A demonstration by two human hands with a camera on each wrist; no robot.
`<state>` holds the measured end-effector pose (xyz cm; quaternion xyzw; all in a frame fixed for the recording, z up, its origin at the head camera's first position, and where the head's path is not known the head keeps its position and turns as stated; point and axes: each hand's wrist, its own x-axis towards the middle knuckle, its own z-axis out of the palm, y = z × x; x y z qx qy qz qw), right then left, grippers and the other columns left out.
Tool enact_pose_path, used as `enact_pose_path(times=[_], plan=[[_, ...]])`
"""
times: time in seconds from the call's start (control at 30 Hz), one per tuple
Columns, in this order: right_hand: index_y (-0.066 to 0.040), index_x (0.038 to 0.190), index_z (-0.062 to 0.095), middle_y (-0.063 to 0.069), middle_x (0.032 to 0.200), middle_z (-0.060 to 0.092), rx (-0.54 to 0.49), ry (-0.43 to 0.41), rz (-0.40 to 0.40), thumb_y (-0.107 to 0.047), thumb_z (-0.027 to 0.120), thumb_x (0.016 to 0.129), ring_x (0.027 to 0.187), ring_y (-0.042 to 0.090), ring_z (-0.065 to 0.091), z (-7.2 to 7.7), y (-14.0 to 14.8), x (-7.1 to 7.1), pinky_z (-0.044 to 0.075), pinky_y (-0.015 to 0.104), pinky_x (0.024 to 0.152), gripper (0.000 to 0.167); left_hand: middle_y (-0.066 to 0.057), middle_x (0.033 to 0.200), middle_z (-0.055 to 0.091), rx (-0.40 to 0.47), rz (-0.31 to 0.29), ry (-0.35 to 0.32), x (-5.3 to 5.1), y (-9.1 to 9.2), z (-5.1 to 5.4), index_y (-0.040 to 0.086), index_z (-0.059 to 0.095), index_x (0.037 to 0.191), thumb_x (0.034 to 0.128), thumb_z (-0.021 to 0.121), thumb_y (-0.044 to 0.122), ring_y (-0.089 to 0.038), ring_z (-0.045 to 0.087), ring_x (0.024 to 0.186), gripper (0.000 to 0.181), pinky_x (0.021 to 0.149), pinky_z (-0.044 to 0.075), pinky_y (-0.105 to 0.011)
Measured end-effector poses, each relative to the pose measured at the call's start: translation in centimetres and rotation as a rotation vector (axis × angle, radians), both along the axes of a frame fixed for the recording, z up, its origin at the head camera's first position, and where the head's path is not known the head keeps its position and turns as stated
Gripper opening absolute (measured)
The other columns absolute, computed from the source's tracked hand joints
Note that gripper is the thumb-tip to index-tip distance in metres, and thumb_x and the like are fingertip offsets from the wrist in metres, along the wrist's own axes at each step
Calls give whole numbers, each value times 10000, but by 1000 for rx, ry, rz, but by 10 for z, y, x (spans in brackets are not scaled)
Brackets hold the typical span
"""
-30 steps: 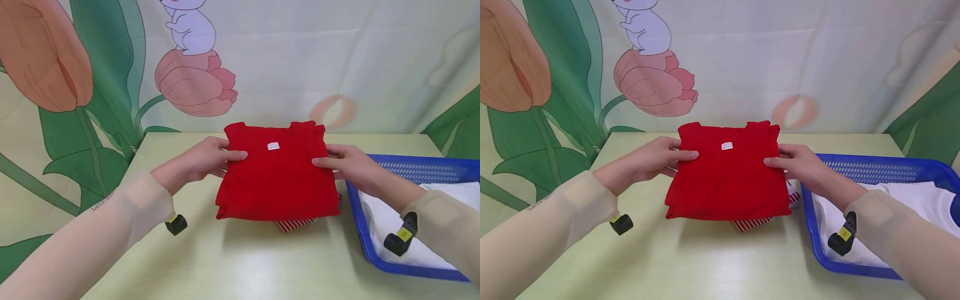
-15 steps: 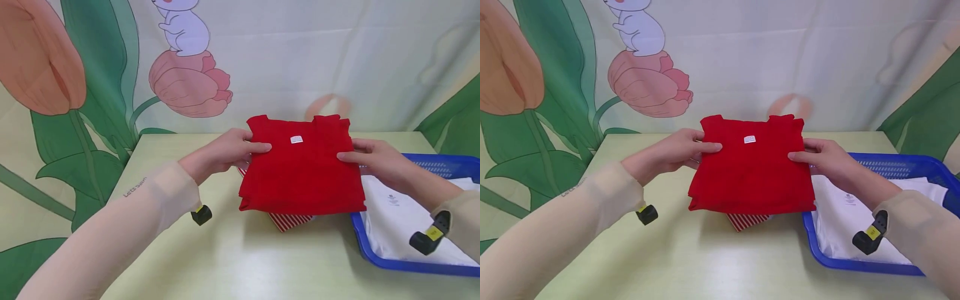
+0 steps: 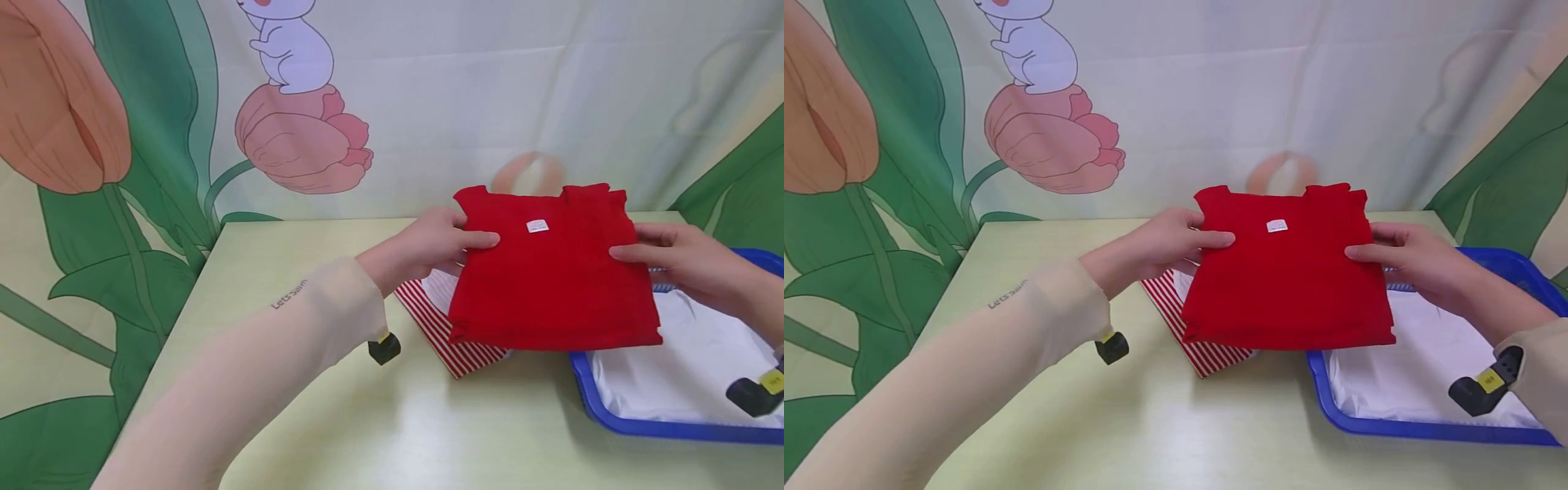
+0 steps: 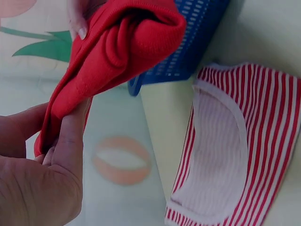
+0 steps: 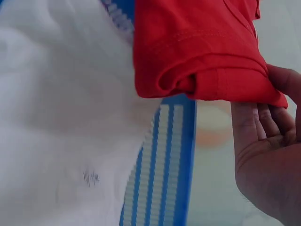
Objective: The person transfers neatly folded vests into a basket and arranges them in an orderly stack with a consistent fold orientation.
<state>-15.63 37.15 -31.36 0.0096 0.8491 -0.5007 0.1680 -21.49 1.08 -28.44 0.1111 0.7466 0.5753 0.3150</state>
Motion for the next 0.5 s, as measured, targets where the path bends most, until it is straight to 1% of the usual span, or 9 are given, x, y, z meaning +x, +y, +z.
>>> enact_pose_path(times=[0.07,0.17,0.27,0.33,0.37,0.4,0.43,0.47,0.5], plan=[[-150,1561,463,-207,1125,695,25,-8,-19,-286,653,1082,1024,89,717,0,9,1,630,326,857,533,-83,1122,757,13,6,3,2,11,-2,37,636,1301,1015,748,184,-241,760,950,340,857,653,-387],[-104,1608,408,-234,1069,692,64,-24,-45,-301,643,1087,985,67,719,0,22,3,629,309,843,604,-78,1067,763,46,21,-3,4,26,-5,29,651,1248,1015,747,163,-233,759,908,286,868,652,-414],[-18,1652,297,-270,1032,668,116,-31,-50,-320,642,1087,960,48,715,1,33,7,624,293,835,728,-63,1031,759,70,31,-10,8,41,-6,31,649,1228,1009,755,160,-219,754,876,275,865,652,-419],[6,1648,283,-281,1014,656,136,-30,-59,-327,640,1087,946,43,711,0,41,9,623,292,824,744,-51,1014,749,77,35,-12,11,50,-6,39,641,1227,1002,764,163,-208,750,856,285,842,656,-405],[-43,1640,332,-284,1008,652,141,-24,-67,-326,641,1087,938,42,710,0,45,10,624,292,816,694,-50,1009,746,84,33,-15,13,54,-6,37,638,1234,1003,763,161,-207,750,850,290,830,657,-400],[-53,1618,363,-289,998,650,145,-17,-78,-324,644,1085,927,40,710,-1,50,11,625,291,807,661,-47,1001,744,88,31,-16,14,59,-7,43,637,1236,1001,766,163,-206,751,841,293,811,659,-391],[-128,1579,436,-294,986,651,144,-8,-93,-317,649,1083,913,39,713,-2,55,12,626,290,796,573,-47,991,741,94,31,-17,16,63,-7,44,636,1231,1001,766,160,-206,751,829,289,791,660,-383],[-158,1525,480,-302,974,646,149,2,-107,-319,656,1079,898,36,711,-3,60,14,628,291,786,506,-47,981,739,97,31,-17,18,67,-7,46,637,1225,999,768,160,-206,750,817,286,768,660,-374],[-156,1504,488,-311,963,638,154,13,-117,-315,661,1076,885,33,710,-5,65,15,631,293,777,488,-49,970,738,102,32,-20,20,72,-7,48,637,1218,998,769,157,-208,751,804,278,748,659,-365]])
